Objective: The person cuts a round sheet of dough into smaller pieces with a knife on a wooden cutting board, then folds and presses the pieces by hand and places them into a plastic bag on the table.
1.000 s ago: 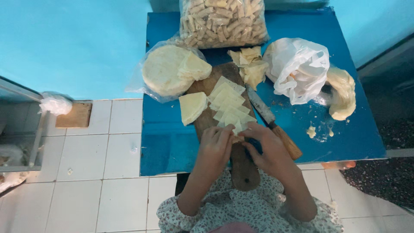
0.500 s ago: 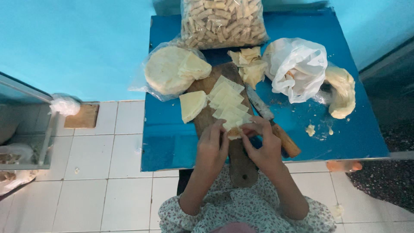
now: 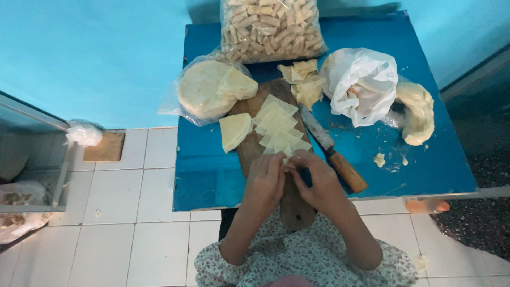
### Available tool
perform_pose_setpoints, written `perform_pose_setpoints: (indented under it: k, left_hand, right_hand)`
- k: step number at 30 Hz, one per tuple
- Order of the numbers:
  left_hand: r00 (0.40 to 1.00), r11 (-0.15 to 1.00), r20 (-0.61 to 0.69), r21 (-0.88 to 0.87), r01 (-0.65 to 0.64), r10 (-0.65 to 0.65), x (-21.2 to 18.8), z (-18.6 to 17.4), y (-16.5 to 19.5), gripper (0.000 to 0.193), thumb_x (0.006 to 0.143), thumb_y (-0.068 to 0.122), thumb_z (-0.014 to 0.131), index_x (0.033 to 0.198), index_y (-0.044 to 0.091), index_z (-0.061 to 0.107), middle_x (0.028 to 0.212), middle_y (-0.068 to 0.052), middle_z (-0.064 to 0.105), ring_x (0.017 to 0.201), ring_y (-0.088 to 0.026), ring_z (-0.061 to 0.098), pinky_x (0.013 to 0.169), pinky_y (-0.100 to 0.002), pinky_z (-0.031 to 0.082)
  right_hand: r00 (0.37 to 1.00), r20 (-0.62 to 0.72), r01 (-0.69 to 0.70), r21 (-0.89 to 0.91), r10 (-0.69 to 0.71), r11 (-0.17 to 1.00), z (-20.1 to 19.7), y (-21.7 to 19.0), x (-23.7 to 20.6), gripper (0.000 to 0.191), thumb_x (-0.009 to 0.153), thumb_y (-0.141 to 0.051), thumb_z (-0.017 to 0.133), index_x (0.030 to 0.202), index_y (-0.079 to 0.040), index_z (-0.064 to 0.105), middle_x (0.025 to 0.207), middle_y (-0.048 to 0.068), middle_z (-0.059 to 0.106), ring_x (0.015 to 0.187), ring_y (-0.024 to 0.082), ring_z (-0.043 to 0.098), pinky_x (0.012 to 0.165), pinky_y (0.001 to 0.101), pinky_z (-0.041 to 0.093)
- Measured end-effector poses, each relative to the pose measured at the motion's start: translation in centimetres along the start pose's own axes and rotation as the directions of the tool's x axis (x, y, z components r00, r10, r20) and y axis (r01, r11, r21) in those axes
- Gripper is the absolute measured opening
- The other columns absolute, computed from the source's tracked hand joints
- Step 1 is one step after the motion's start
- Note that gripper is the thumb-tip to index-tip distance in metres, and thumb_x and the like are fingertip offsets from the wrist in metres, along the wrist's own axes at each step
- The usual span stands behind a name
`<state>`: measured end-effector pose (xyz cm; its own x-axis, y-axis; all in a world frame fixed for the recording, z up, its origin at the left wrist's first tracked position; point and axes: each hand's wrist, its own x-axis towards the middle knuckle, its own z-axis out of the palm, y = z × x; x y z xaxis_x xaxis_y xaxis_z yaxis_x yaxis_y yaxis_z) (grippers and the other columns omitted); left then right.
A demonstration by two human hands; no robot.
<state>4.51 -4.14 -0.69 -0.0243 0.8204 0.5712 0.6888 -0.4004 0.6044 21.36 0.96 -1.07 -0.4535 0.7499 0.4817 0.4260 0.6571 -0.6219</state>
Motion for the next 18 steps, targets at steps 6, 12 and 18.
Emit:
perform_pose_setpoints:
  k: [6, 12, 18]
  left_hand:
    - [0.996, 0.997, 0.055, -0.040, 0.065, -0.063, 0.0, -0.7, -0.2, 0.038, 0.092, 0.001, 0.067, 0.127, 0.003, 0.053, 0.113, -0.019, 0.065, 0.109, -0.041, 0.061, 0.092, -0.049, 0.050]
    - [0.983, 0.997, 0.185, -0.070, 0.014, -0.001, 0.8, -3.0, -1.0, 0.055, 0.085, 0.007, 0.073, 0.134, 0.002, 0.050, 0.117, -0.020, 0.065, 0.114, -0.043, 0.060, 0.094, -0.049, 0.050]
    - [0.975, 0.999, 0.219, -0.021, -0.025, 0.028, 1.3, -2.3, -1.4, 0.045, 0.097, 0.005, 0.066, 0.139, 0.003, 0.049, 0.107, -0.017, 0.068, 0.104, -0.038, 0.067, 0.085, -0.047, 0.054]
  right_hand:
    - [0.992, 0.095, 0.076, 0.016, -0.078, 0.997, -1.3, 0.1, 0.5, 0.046, 0.088, -0.003, 0.074, 0.129, -0.004, 0.052, 0.118, 0.019, 0.070, 0.110, 0.039, 0.069, 0.090, 0.0435, 0.056]
    - [0.976, 0.210, 0.026, 0.121, -0.051, 0.992, -2.1, -0.1, 2.3, 0.054, 0.090, -0.004, 0.070, 0.137, -0.004, 0.044, 0.107, 0.013, 0.076, 0.107, 0.034, 0.073, 0.086, 0.0421, 0.057]
    - [0.940, 0.336, -0.109, 0.120, 0.063, 0.987, -3.2, -0.8, 3.6, 0.061, 0.086, -0.006, 0.074, 0.138, -0.005, 0.042, 0.102, 0.012, 0.077, 0.099, 0.028, 0.076, 0.079, 0.0401, 0.059]
